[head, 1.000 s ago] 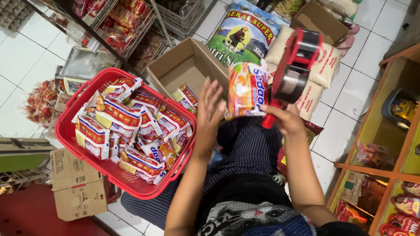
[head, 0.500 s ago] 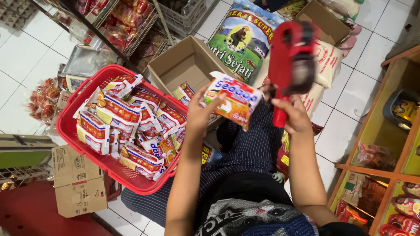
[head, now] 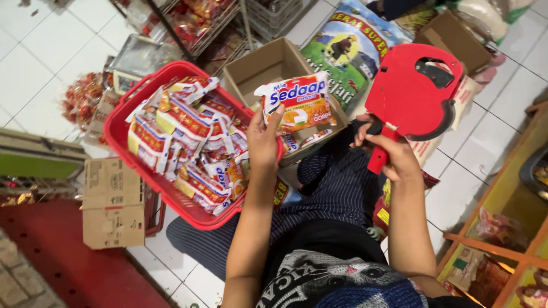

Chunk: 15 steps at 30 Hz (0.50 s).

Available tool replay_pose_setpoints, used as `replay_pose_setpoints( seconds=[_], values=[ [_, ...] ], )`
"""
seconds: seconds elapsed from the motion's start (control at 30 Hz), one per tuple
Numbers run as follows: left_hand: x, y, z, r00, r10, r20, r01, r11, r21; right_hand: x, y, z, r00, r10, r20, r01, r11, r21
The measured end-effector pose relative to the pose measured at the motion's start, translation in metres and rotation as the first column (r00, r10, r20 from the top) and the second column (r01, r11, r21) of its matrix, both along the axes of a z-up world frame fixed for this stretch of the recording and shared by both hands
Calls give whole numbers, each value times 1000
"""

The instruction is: The person sits on the floor and repeatedly picks up packets of instant noodles from a red basket. They use a handheld red barcode scanner to scan each packet and then place the scanned items into a cardboard box.

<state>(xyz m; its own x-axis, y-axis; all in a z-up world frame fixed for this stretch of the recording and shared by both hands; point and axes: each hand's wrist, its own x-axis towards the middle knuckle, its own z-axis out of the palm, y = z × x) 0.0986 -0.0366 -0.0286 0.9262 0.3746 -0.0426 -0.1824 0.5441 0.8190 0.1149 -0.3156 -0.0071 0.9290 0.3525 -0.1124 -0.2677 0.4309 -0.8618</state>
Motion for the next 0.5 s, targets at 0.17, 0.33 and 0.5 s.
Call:
replay_pose_setpoints(
  seconds=[0.17,0.33,0.5],
  values=[
    [-18,22,12,989,131,69,-136,987,87,-17,33,17,978,-23,210,114,892,-436],
    [-31,53,18,964,257,72,-262,962,80,-41,70,14,951,-9,309,181,826,-533],
    [-39,72,9,941,333,66,-335,942,30,-47,93,17,924,238,298,-58,860,-507]
  ],
)
